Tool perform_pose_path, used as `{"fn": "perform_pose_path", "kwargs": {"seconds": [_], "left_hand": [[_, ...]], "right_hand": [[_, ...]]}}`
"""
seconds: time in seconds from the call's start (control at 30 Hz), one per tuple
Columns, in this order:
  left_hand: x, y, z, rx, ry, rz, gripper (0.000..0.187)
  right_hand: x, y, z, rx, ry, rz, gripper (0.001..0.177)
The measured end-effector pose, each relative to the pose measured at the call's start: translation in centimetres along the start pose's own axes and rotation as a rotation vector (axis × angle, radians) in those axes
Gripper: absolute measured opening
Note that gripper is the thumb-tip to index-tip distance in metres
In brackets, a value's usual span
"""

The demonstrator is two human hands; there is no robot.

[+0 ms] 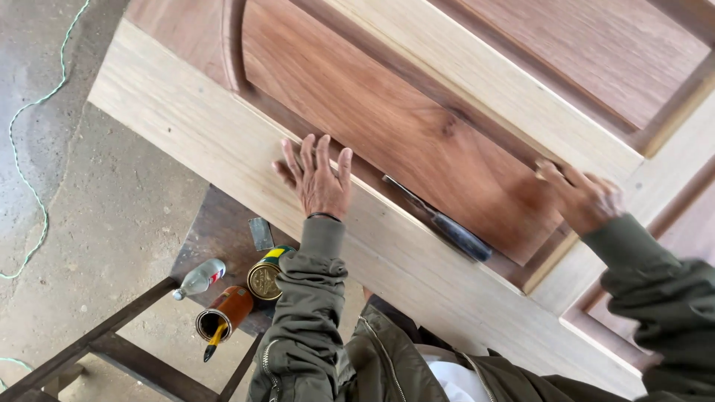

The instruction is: Sanding the recessed panels and grooves of a wooden door by hand using sandpaper and a scraping tool.

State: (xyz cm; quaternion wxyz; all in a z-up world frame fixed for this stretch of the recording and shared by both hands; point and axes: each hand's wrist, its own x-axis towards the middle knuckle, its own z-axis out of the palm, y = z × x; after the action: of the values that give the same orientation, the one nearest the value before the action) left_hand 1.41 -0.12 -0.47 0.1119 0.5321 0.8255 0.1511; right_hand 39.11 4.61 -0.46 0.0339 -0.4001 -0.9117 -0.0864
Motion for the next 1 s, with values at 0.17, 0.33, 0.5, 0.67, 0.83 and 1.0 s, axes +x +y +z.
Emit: {"fn": "perform_pose_path", "kwargs": {"seconds": [0.17, 0.33, 0.5, 0.67, 0.83, 1.0], "left_hand": [[-0.2, -0.1, 1.0, 0.001, 0.259, 0.079, 0.046], [-0.1, -0.7, 0.9, 0.072, 0.144, 0.064, 0.047], [-0.3, -0.6, 0.8, 0.067, 0.147, 0.075, 0.045], [-0.1, -0.5, 0.6, 0.046, 0.141, 0.073, 0.046], [0.2, -0.7, 0.7, 0.04, 0.119, 0.064, 0.049], [-0.1, -0.8, 0.3, 0.027, 0.082, 0.045, 0.049]], "right_hand": [[-1.9, 1.6, 2.9, 0.168, 0.032, -0.079, 0.043], [11.8, -2.7, 6.2, 0.129, 0.259, -0.186, 0.035], [11.4, -2.7, 7.4, 0.084, 0.277, -0.113, 0.031], [0.5, 1.3, 5.9, 0.013, 0.192, -0.076, 0.04], [7.1, -0.8, 5.8, -0.049, 0.213, -0.116, 0.045], [18.9, -5.2, 9.9, 0.107, 0.301, -0.252, 0.051]]}}
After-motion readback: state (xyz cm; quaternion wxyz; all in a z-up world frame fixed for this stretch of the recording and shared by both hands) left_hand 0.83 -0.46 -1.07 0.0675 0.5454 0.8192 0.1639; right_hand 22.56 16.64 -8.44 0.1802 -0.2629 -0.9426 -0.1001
